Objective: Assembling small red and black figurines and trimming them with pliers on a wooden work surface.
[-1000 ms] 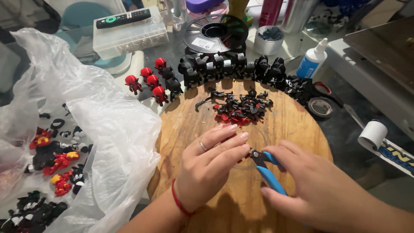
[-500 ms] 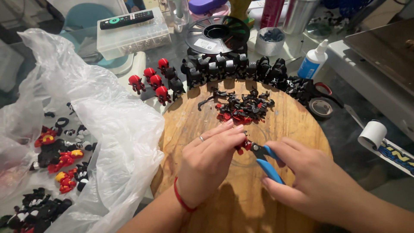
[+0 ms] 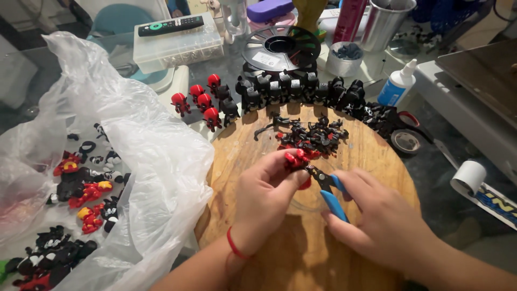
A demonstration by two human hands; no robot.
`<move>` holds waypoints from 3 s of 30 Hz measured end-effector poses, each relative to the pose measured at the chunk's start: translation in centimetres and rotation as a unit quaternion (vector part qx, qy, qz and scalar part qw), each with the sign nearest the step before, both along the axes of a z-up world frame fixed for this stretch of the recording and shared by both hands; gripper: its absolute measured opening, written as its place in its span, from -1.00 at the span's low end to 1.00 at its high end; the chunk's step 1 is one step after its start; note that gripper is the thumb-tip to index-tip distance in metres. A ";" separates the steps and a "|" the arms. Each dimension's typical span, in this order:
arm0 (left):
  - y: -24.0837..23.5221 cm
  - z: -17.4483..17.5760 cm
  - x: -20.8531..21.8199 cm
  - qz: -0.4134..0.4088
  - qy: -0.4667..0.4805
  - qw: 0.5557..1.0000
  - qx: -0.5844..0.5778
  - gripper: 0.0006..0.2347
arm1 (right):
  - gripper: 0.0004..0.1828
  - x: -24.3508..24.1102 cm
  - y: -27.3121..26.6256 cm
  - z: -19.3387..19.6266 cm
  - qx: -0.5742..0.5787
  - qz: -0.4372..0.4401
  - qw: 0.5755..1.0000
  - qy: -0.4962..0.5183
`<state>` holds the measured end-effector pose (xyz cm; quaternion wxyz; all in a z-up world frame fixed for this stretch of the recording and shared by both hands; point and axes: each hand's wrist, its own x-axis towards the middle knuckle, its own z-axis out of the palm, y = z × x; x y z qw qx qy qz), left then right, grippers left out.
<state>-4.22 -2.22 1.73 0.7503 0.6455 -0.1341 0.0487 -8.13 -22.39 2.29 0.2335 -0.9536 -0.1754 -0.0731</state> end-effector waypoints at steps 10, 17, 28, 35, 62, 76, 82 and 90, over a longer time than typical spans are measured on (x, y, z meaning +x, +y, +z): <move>0.8 -1.9 1.9 -0.095 0.192 0.958 -0.191 -0.67 | -0.43 1.0 0.6 0.1 0.004 0.042 0.998 -0.056; 1.6 -1.8 2.3 -0.164 0.165 0.944 -0.235 -0.71 | -0.50 1.4 -1.0 1.8 0.194 0.008 0.980 0.045; 1.4 -1.7 2.2 -0.129 0.094 0.963 -0.217 -0.75 | -0.42 4.9 -1.3 0.8 -0.044 -0.091 0.995 0.011; 1.3 -2.1 2.4 -0.110 0.066 0.978 -0.167 -0.77 | -0.38 5.6 -1.8 -0.4 -0.091 0.043 0.975 -0.197; 1.6 -0.4 -0.3 0.132 -0.429 0.868 0.214 -0.83 | -0.31 2.5 -0.2 -0.5 0.003 0.231 0.973 -0.003; 1.0 1.3 -0.8 -0.016 -0.356 0.922 0.152 -0.71 | -0.76 2.9 -0.1 -0.7 0.478 -0.032 0.851 0.217; 0.9 0.8 -0.3 -0.068 -0.208 0.962 0.164 -0.86 | -0.75 2.3 0.1 -0.2 0.197 -0.033 0.979 0.050; 0.6 0.0 0.3 -0.036 -0.149 0.985 0.083 -0.80 | -0.76 3.2 -0.4 -1.0 0.256 -0.018 0.961 0.107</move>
